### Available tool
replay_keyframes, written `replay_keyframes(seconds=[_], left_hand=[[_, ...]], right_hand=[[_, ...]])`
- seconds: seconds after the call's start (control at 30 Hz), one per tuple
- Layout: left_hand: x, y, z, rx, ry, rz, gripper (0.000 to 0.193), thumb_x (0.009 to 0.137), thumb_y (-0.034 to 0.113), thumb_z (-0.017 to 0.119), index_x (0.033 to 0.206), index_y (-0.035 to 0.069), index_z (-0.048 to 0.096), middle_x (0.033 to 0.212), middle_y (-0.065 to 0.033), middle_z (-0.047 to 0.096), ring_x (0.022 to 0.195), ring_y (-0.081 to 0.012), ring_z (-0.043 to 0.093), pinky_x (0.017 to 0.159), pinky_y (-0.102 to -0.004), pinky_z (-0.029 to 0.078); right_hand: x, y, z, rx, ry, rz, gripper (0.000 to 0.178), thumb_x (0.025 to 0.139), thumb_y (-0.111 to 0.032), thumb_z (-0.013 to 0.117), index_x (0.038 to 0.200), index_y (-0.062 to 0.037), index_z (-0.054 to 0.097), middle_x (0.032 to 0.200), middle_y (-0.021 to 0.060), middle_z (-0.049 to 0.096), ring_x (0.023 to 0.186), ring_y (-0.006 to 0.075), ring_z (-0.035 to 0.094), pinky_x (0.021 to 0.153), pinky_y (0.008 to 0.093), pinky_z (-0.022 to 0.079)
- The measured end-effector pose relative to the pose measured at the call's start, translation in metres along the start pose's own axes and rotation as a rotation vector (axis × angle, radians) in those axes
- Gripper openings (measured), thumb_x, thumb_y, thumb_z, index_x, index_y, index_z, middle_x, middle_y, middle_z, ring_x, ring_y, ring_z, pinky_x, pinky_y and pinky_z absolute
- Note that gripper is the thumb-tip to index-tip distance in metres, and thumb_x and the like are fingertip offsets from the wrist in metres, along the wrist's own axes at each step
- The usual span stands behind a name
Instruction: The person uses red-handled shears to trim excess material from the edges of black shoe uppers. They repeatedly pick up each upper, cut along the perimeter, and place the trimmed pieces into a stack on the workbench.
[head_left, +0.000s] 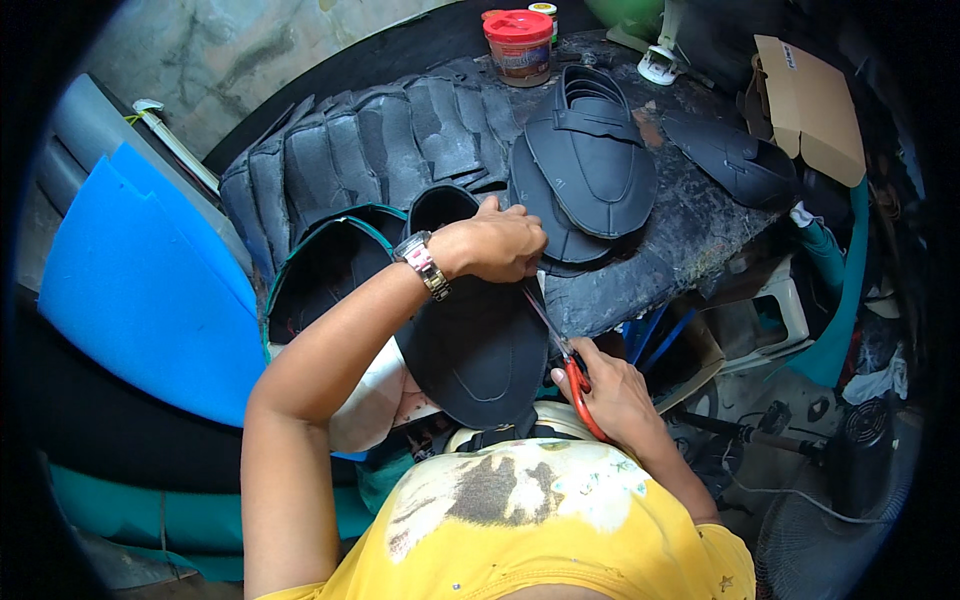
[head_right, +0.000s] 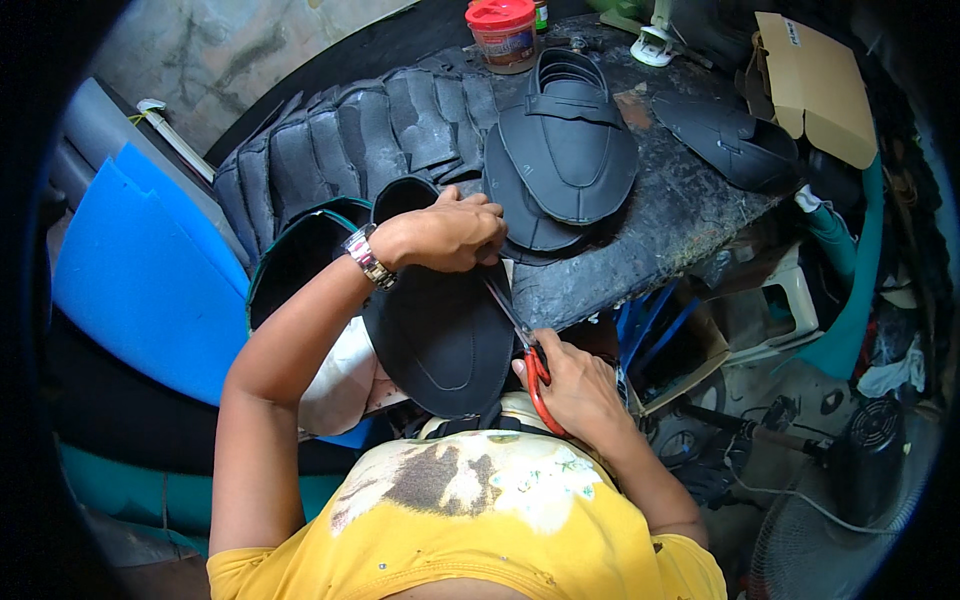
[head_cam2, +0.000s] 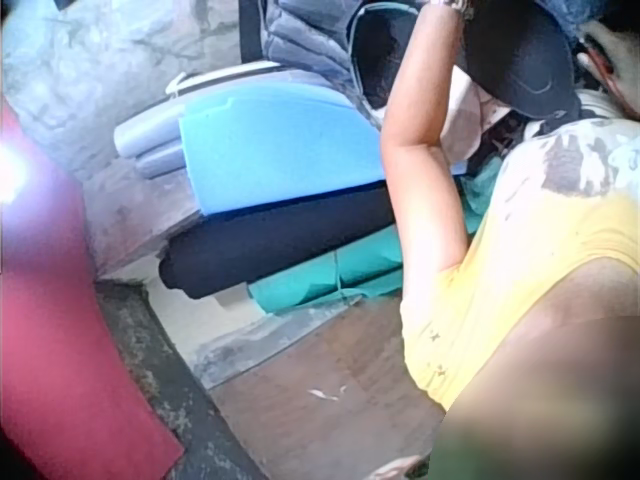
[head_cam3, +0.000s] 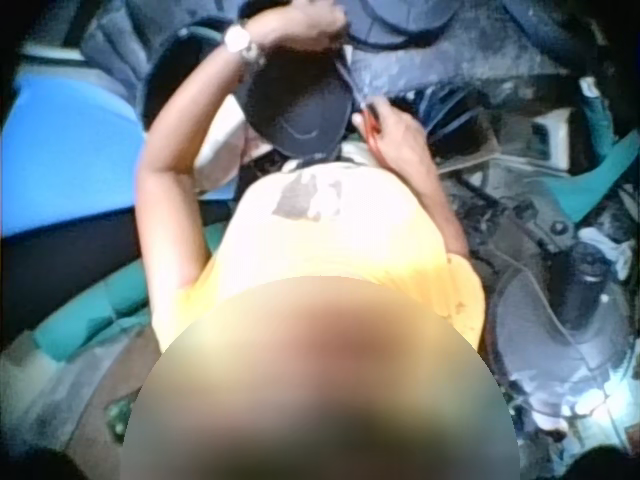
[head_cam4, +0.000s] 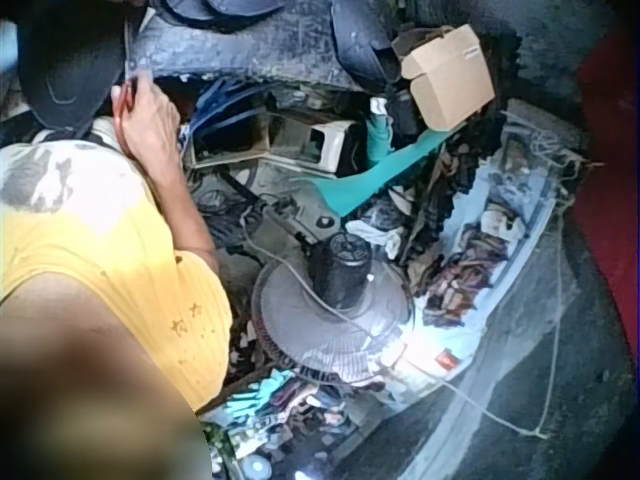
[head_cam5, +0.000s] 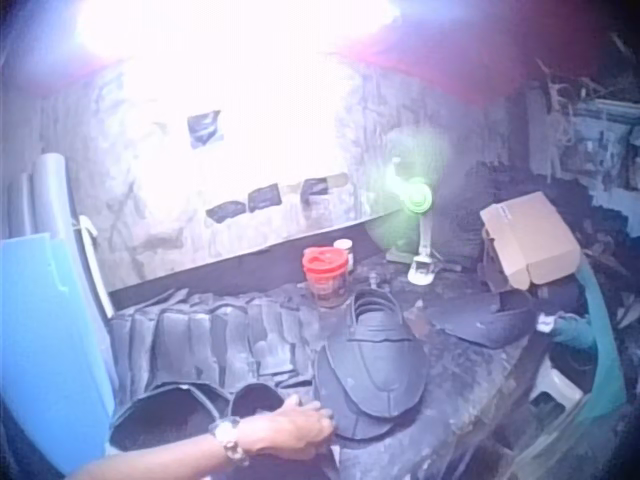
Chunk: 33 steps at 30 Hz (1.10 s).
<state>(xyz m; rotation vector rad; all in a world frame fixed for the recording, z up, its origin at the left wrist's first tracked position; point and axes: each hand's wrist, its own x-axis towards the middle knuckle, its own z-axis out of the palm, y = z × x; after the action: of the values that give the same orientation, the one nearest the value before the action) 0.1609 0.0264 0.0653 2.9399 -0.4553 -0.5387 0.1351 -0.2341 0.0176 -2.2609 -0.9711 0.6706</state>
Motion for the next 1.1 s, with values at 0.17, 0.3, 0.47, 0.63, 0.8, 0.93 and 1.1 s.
replay_keyframes(seconds=[0.17, 0.3, 0.47, 0.63, 0.8, 0.93, 1.1], left_hand=[[-0.001, -0.001, 0.002, -0.03, 0.012, 0.001, 0.016, 0.089, 0.018, 0.065, 0.099, 0.007, 0.068, 0.102, -0.0063, 0.06, 0.109, -0.0248, 0.052, 0.091, -0.0422, 0.032], [-0.002, -0.003, -0.002, -0.305, 0.194, 0.035, 0.018, 0.091, 0.021, 0.066, 0.096, 0.004, 0.066, 0.097, -0.0064, 0.063, 0.098, -0.0195, 0.057, 0.084, -0.0366, 0.039], [-0.017, -0.01, -0.017, -1.152, 0.547, -0.152, 0.027, 0.101, 0.028, 0.059, 0.092, 0.004, 0.064, 0.082, -0.0002, 0.063, 0.075, -0.0075, 0.058, 0.069, -0.0252, 0.046], [-0.039, -0.005, -0.01, -1.222, 0.607, -0.44, 0.025, 0.105, 0.022, 0.048, 0.104, 0.0, 0.06, 0.085, -0.0088, 0.067, 0.071, -0.0122, 0.064, 0.066, -0.0267, 0.055], [-0.042, 0.011, 0.007, -0.753, 0.405, -0.3, 0.062, 0.088, 0.014, 0.072, 0.14, 0.002, 0.04, 0.107, -0.025, 0.069, 0.101, -0.0262, 0.068, 0.089, -0.0394, 0.052], [-0.039, 0.019, 0.008, -0.813, 0.343, -0.248, 0.089, 0.085, 0.001, 0.069, 0.157, 0.016, 0.021, 0.131, -0.0276, 0.055, 0.107, -0.0263, 0.066, 0.095, -0.0399, 0.051], [-0.049, 0.022, -0.002, -1.099, 0.456, -0.153, 0.094, 0.08, -0.014, 0.063, 0.159, 0.017, 0.021, 0.157, -0.0158, 0.03, 0.101, -0.016, 0.062, 0.088, -0.0299, 0.053]], right_hand=[[0.006, 0.002, 0.011, 0.015, 0.078, -0.08, 0.043, 0.096, -0.037, 0.06, 0.119, -0.002, 0.054, 0.085, 0.0251, 0.068, 0.076, 0.0462, 0.066, 0.068, 0.0538, 0.051], [0.009, 0.007, 0.019, 0.038, 0.187, -0.167, 0.037, 0.094, -0.03, 0.065, 0.116, -0.0007, 0.057, 0.079, 0.0252, 0.068, 0.071, 0.0477, 0.065, 0.064, 0.0527, 0.051], [0.008, 0.009, 0.02, 0.347, 0.167, -0.051, 0.03, 0.095, -0.025, 0.065, 0.111, 0.0003, 0.059, 0.062, 0.0166, 0.064, 0.05, 0.0314, 0.063, 0.048, 0.0391, 0.048], [0.004, 0.009, 0.015, 0.681, -0.007, 0.199, 0.032, 0.096, -0.027, 0.064, 0.114, -0.0006, 0.058, 0.054, 0.0023, 0.056, 0.04, 0.0079, 0.05, 0.038, 0.0243, 0.038], [0.003, 0.012, 0.013, 0.256, 0.107, 0.1, 0.037, 0.097, -0.026, 0.062, 0.122, -0.001, 0.05, 0.061, 0.0101, 0.059, 0.047, 0.0175, 0.059, 0.046, 0.0336, 0.046], [-0.002, 0.011, 0.009, 0.111, 0.158, 0.024, 0.043, 0.096, -0.03, 0.063, 0.125, -0.0016, 0.049, 0.076, 0.0202, 0.064, 0.067, 0.0363, 0.066, 0.064, 0.0448, 0.05], [-0.007, 0.001, 0.005, -0.095, 0.28, -0.044, 0.046, 0.093, -0.035, 0.064, 0.126, -0.0065, 0.049, 0.092, 0.0203, 0.064, 0.085, 0.0418, 0.066, 0.072, 0.0485, 0.052]])
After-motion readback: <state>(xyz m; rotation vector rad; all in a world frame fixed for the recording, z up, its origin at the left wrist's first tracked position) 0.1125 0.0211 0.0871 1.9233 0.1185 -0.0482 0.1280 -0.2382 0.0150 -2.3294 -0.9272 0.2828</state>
